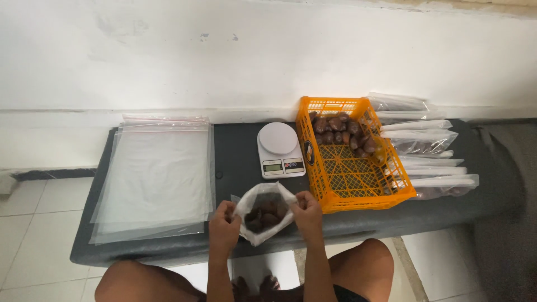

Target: Weighing dry fruits on a digital scale and placing them into plastic bags for packaging.

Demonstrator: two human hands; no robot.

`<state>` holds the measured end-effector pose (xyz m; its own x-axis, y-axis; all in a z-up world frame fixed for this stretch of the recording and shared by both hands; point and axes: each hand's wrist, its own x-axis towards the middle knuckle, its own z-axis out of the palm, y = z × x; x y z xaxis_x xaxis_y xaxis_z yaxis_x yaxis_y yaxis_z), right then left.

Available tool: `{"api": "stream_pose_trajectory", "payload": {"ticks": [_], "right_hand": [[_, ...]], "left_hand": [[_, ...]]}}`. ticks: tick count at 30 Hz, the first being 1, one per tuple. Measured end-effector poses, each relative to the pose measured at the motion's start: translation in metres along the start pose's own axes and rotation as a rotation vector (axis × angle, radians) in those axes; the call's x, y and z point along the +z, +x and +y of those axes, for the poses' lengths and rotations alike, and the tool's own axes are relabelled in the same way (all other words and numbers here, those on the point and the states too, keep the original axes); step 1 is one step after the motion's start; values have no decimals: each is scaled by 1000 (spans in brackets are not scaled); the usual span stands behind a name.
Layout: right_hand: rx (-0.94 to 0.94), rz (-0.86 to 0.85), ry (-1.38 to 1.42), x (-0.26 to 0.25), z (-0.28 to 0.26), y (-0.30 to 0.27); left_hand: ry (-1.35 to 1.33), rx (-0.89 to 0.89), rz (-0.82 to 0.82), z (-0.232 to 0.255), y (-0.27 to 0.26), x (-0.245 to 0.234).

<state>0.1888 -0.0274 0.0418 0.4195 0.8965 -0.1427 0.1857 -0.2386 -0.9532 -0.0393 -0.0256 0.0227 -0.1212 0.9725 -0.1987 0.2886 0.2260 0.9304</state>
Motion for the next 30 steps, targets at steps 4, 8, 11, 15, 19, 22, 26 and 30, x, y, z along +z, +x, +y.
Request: {"api": "stream_pose_trajectory", "payload": {"ticks": [4,8,11,15,19,22,26,30], "right_hand": [[-137,346,-226,-21,31,20],[-262,395,-337,-26,23,16],[-122,292,-369,-26,11,20],[193,75,-336,-22,-18,-3],[187,-17,-58,-19,-15,-2],[174,-258,623,-18,13,12],[399,-249,614,-17,25,15],[322,-287,730,-13,60,26]], "left_hand": [[104,231,482,-15,4,-17],[127,305,559,-13,-2,-22],[80,85,449,-5,-2,-31],[-144,-239,78,4,-7,-36],[-647,-281,-165,-7,-2,-24],[-857,-267,-275,-21,5,-17],[-770,-227,-253,-15,2,-16],[-617,-159,-145,10,-11,-18]]}}
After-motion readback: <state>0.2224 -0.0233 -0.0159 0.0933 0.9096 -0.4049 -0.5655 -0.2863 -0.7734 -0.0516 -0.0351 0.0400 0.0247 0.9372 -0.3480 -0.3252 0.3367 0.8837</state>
